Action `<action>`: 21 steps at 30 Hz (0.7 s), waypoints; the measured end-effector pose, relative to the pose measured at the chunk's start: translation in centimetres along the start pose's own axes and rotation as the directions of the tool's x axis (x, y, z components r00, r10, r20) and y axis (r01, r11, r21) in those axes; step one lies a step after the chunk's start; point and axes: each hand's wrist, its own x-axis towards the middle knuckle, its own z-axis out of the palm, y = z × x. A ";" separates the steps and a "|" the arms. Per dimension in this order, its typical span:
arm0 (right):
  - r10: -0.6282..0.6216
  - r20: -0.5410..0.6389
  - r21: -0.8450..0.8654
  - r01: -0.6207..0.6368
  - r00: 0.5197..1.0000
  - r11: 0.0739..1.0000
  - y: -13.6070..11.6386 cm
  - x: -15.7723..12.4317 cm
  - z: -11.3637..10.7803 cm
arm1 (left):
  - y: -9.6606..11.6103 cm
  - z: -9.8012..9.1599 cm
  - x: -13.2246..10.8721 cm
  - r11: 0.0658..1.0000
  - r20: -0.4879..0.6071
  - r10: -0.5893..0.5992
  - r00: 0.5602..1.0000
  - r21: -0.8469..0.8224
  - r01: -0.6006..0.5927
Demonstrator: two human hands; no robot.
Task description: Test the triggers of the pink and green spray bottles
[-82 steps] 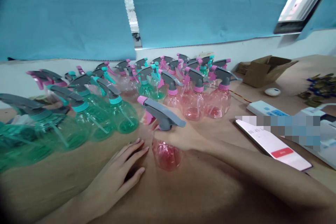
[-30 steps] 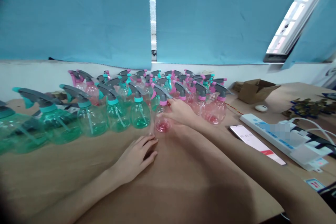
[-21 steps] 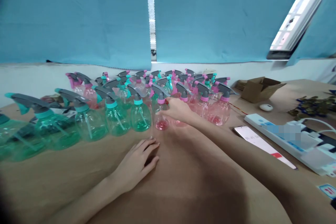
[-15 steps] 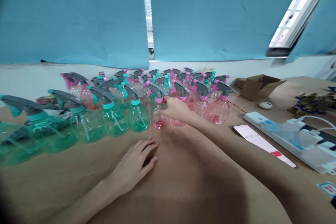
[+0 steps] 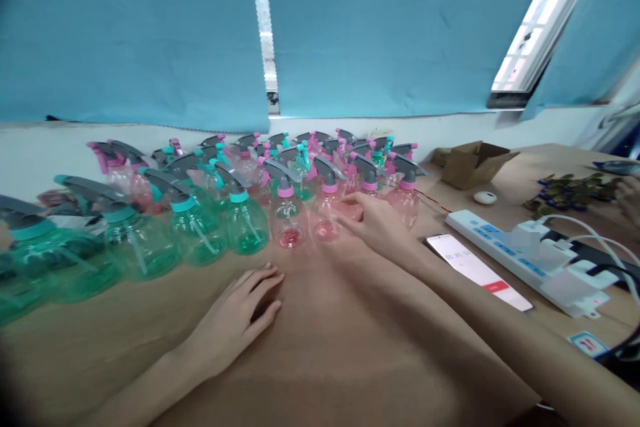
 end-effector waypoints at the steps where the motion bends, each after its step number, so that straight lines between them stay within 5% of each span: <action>1: 0.016 -0.004 -0.003 -0.016 1.000 1.000 0.4 0.1 0.2 | -0.1 0.0 0.0 1.000 -0.006 -0.001 1.000 0.000 0.001; 13: 0.117 -0.056 -0.014 -0.118 0.992 0.993 -0.7 3.7 4.5 | -0.1 0.1 0.2 1.000 0.001 -0.017 1.000 -0.011 0.017; 21: 0.124 -0.014 -0.052 -0.125 0.992 0.991 -1.1 1.2 2.8 | 1.7 -0.4 1.7 0.979 -0.060 -0.132 0.989 -0.167 0.121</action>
